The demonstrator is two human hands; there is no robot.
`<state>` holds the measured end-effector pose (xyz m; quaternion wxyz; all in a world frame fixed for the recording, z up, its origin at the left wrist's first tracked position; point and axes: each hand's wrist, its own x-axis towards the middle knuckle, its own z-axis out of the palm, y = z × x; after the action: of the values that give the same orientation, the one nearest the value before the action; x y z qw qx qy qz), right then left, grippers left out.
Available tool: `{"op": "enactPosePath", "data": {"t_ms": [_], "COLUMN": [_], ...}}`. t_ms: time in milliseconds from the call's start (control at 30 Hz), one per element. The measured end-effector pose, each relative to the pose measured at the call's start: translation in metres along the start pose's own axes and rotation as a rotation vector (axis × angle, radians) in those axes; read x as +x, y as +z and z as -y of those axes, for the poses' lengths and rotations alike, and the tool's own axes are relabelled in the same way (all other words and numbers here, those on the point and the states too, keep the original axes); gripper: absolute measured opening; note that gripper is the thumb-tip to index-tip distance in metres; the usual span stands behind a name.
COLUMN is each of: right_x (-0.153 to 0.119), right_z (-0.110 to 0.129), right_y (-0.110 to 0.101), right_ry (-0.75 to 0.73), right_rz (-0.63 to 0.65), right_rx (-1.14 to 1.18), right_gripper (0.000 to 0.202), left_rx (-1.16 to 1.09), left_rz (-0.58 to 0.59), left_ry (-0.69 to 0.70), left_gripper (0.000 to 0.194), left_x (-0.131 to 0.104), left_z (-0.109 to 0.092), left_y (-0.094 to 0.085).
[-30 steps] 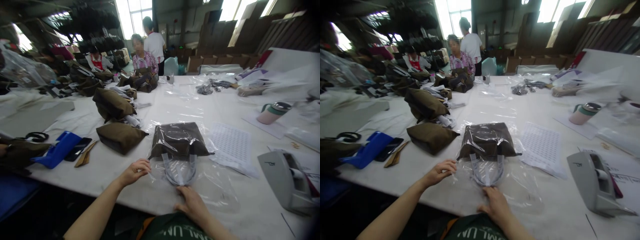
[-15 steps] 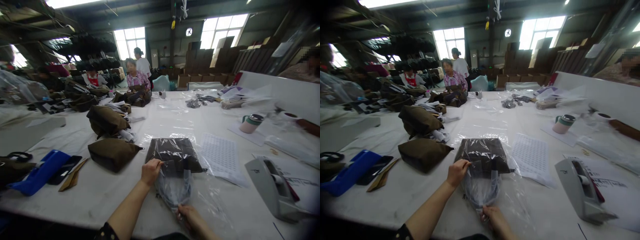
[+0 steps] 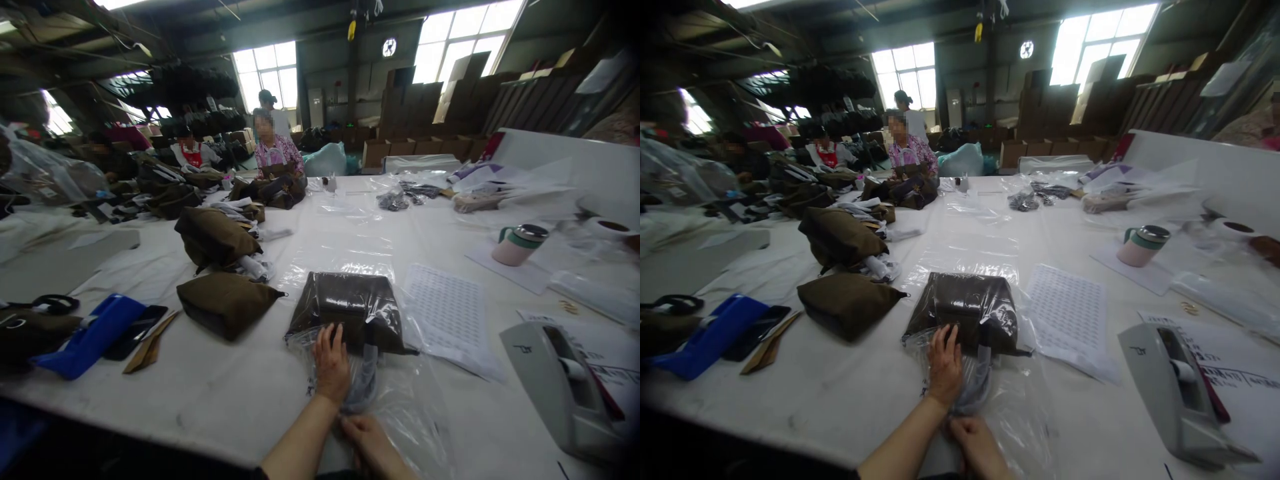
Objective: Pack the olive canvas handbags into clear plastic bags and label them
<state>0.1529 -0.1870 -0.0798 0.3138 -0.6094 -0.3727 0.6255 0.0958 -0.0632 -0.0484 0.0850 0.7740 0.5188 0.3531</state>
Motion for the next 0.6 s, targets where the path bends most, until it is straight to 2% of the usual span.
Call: {"op": "enactPosePath", "data": {"t_ms": [100,133,200,233,267,333,400,433,467,500,533,600], "right_x": [-0.024,-0.037,-0.065,-0.080,-0.095,-0.126,-0.155,-0.167,-0.177,-0.183,-0.186,-0.183], "right_z": [0.000,0.000,0.001,0.001,0.001,-0.003,-0.010,-0.014,-0.017,-0.020,-0.022,-0.022], "right_y": [-0.015,-0.025,-0.057,-0.079,-0.104,-0.164,-0.228,-0.257,-0.284,-0.306,-0.323,-0.344], "right_ry": [-0.084,-0.110,-0.149,-0.164,-0.187,-0.247,-0.318,-0.363,-0.366,-0.347,-0.314,-0.242], "right_rz": [0.095,0.111,0.071,-0.009,-0.140,-0.569,-1.058,-1.249,-1.345,-1.378,-1.366,-1.266], "right_rx": [0.005,-0.015,-0.046,-0.031,0.008,0.138,0.251,0.295,0.299,0.289,0.277,0.254], "right_gripper": [0.055,0.057,0.047,0.039,0.032,0.028,0.033,0.035,0.040,0.045,0.050,0.060], "left_rx": [0.037,0.051,0.074,0.080,0.079,0.061,0.048,0.042,0.032,0.020,0.005,-0.009], "left_rz": [-0.012,-0.017,-0.027,-0.033,-0.039,-0.058,-0.066,-0.072,-0.079,-0.087,-0.100,-0.122], "left_ry": [0.019,0.023,0.034,0.040,0.047,0.048,0.056,0.066,0.078,0.090,0.100,0.109], "left_gripper": [0.041,0.041,0.040,0.039,0.039,0.039,0.039,0.039,0.039,0.039,0.039,0.040], "left_x": [-0.005,-0.005,-0.003,-0.002,0.000,0.003,0.007,0.009,0.010,0.010,0.011,0.011], "left_z": [0.006,0.007,0.008,0.007,0.006,0.005,0.004,0.003,0.003,0.003,0.004,0.004], "left_y": [0.009,0.010,0.011,0.010,0.010,0.011,0.013,0.013,0.014,0.014,0.015,0.015]}}
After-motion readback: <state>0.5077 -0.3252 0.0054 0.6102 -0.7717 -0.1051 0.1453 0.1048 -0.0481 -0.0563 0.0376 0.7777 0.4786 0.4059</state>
